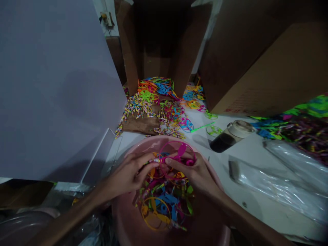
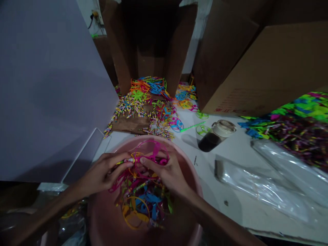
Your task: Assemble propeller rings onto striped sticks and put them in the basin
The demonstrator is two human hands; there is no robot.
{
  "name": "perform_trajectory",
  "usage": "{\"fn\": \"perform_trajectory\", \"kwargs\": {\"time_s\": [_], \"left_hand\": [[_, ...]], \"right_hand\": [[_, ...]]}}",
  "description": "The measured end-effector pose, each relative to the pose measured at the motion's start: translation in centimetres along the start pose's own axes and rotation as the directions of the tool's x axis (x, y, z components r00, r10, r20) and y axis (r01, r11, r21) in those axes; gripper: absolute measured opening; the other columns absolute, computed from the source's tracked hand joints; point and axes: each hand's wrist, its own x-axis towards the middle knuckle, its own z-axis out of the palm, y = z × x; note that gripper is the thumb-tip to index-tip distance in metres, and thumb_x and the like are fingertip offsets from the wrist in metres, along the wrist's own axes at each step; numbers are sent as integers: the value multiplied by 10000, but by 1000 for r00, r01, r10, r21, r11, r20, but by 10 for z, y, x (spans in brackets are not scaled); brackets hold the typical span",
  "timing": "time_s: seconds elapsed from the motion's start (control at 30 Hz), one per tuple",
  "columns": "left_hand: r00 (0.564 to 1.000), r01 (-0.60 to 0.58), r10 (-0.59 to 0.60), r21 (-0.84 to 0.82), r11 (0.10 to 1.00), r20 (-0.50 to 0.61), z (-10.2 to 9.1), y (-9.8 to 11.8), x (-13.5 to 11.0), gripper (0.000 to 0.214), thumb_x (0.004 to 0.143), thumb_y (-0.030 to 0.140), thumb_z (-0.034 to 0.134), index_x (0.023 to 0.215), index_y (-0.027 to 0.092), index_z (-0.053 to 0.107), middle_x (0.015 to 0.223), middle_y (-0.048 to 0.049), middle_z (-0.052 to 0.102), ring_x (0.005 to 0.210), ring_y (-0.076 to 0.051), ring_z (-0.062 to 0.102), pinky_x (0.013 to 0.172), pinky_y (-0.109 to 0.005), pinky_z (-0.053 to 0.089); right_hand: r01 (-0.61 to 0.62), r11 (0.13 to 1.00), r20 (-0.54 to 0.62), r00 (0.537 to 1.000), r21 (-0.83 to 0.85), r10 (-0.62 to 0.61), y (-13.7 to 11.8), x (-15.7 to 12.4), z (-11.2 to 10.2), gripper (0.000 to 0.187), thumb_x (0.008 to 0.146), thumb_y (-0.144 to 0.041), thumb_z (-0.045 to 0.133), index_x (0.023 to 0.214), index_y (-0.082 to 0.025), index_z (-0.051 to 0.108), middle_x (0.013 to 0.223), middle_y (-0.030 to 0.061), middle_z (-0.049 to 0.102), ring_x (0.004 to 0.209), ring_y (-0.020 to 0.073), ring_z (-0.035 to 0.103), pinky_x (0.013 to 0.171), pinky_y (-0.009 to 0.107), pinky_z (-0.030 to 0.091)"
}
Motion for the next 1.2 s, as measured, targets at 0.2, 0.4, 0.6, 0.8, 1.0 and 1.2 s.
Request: {"fn": "perform_trajectory", "kwargs": {"time_s": [0.2, 0.4, 0.6, 0.8, 1.0, 1.2], "left_hand": [[969, 145, -143, -4, 989, -200, -18, -4, 8, 169, 987, 343, 569, 978, 218, 683, 936, -27, 707, 877, -169, 653, 797, -283, 481], [845, 129, -513, -873, 471, -152, -4, 20, 14, 411, 998, 527, 426, 813, 201, 594, 567, 40, 455, 466, -99, 384, 443, -215, 326], [893, 130, -405, -750, 648, -195, 17, 27, 23, 214, 982, 427, 556, 1011, 228, 629, 823, 3, 641, 686, -123, 599, 619, -205, 508], [939, 186, -187, -33, 982, -288, 40, 1, 17, 334, 1044, 243, 360, 1167, 212, 670, 1176, -96, 733, 1064, -232, 684, 916, -338, 541], [934, -191, 326, 561, 805, -150, 29, -30, 7, 313, 984, 114, 404, 893, 197, 691, 778, -56, 736, 628, -193, 675, 614, -293, 512], [809, 345, -177, 209, 915, -561, 2, -42, -2, 431, 1043, 362, 359, 737, 231, 632, 567, 12, 637, 516, -169, 614, 516, -246, 431]], "right_hand": [[132, 976, 286, 955, -175, -78, -4, 18, -30, 169, 844, -427, 760, 927, -288, 808, 953, 36, 781, 916, 247, 718, 946, 467, 541], [380, 843, 478, 861, -382, -172, -9, 17, -20, 627, 744, -423, 858, 1332, -381, 645, 1414, 14, 628, 1335, 280, 536, 1167, 468, 377], [376, 875, 544, 823, -306, -163, -8, 22, 2, 229, 950, -209, 571, 950, -251, 796, 875, 16, 784, 835, 185, 707, 865, 323, 550], [200, 964, 467, 879, -174, -98, 0, 29, 12, 359, 738, -52, 529, 901, -246, 784, 935, 1, 772, 859, 188, 667, 835, 297, 542], [2, 995, 625, 778, -98, 60, 3, 39, 7, 111, 773, -223, 665, 798, -213, 773, 775, -8, 742, 734, 157, 674, 796, 286, 563], [46, 936, 73, 997, -348, -22, 8, 116, -53, 347, 859, -466, 635, 1039, -190, 743, 1084, 93, 759, 1031, 242, 706, 947, 384, 534]]}}
